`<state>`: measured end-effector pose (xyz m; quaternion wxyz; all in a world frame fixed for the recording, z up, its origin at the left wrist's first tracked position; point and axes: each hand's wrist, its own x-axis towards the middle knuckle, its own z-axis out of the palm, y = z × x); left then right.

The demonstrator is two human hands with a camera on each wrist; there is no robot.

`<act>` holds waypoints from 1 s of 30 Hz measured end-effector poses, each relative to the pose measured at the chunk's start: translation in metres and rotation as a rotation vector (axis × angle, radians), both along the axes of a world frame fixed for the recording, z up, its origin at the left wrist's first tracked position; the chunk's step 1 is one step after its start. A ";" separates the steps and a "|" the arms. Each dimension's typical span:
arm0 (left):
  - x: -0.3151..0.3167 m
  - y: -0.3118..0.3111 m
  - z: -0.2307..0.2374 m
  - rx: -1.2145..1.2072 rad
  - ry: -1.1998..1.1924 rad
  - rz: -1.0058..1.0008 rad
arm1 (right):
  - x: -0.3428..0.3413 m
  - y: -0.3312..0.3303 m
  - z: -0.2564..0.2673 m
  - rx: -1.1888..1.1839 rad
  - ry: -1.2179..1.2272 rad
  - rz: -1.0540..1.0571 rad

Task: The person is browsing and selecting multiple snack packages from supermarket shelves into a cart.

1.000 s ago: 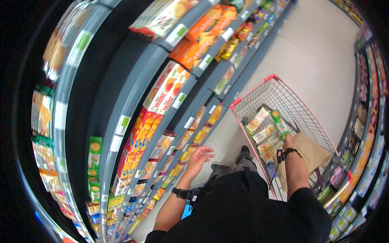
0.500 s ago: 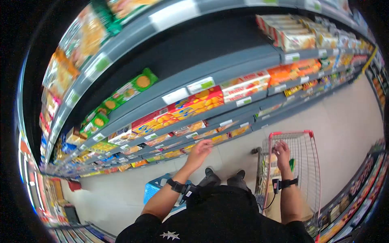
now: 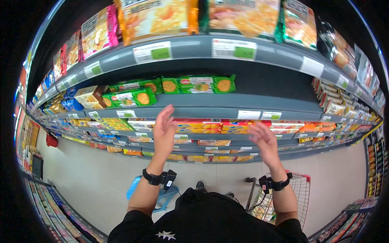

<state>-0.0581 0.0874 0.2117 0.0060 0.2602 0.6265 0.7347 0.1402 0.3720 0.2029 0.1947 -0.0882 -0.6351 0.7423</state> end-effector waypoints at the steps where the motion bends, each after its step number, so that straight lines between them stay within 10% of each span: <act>1: -0.007 -0.003 0.006 0.037 -0.018 0.020 | -0.014 -0.005 0.010 0.024 0.069 0.005; 21: -0.072 0.013 0.042 -0.279 0.244 0.065 | -0.163 -0.029 0.053 0.638 -0.102 -0.307; 30: -0.058 -0.002 0.042 0.038 0.068 -0.037 | -0.131 -0.046 0.063 0.588 0.115 -0.413</act>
